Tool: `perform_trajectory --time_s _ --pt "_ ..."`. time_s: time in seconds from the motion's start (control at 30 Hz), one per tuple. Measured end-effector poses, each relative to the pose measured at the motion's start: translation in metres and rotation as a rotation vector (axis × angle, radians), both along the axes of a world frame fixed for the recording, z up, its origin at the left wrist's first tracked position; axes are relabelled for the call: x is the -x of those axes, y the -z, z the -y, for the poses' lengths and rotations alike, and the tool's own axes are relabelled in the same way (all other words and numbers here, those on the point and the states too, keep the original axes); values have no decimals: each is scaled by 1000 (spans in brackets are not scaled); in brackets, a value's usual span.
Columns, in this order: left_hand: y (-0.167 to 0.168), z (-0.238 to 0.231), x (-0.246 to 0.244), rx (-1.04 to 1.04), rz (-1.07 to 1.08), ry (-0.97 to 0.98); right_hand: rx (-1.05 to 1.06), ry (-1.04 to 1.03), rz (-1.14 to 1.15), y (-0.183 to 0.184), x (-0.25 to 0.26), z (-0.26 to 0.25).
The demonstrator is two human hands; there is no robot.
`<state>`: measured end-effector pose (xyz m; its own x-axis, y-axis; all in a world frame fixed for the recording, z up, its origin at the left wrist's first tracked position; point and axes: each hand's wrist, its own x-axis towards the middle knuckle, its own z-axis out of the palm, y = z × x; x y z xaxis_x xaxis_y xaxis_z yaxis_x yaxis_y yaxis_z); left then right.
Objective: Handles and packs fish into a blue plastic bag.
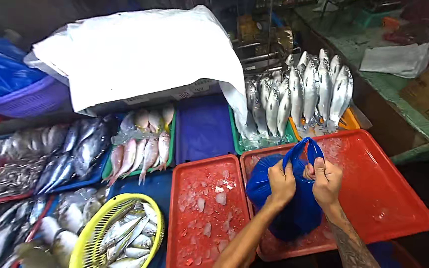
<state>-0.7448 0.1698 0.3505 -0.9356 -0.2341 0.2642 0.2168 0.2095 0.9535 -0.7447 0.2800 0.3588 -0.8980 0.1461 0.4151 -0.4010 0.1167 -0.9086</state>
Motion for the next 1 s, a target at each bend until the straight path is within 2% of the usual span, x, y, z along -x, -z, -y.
perform_trajectory --time_s 0.13,0.27,0.37,0.47,0.53,0.63,0.7,0.77,0.83,0.93,1.0 --pt "14 -21 -22 91 67 88 7 67 42 24 -22 -27" --pt "32 -13 -38 166 59 290 -213 159 4 40 -54 -43" --pt "21 7 -44 260 136 550 -336 156 -1 50 -82 -53" --pt "7 30 -47 313 279 669 -334 339 -8 74 -117 -55" --pt "3 43 -34 310 276 678 -272 478 -54 88 -133 -60" --pt "9 45 -13 170 247 712 -277 458 -34 87 -149 -56" --pt "10 31 -7 82 283 659 -383 282 47 74 -147 -47" --pt "7 18 4 101 297 556 -517 114 109 65 -137 -40" --pt "5 22 26 126 290 390 -613 75 73 75 -138 -37" --pt "6 56 59 -37 356 28 -719 76 28 101 -174 -47" --pt "3 70 44 8 352 -152 -687 89 67 122 -212 -53"
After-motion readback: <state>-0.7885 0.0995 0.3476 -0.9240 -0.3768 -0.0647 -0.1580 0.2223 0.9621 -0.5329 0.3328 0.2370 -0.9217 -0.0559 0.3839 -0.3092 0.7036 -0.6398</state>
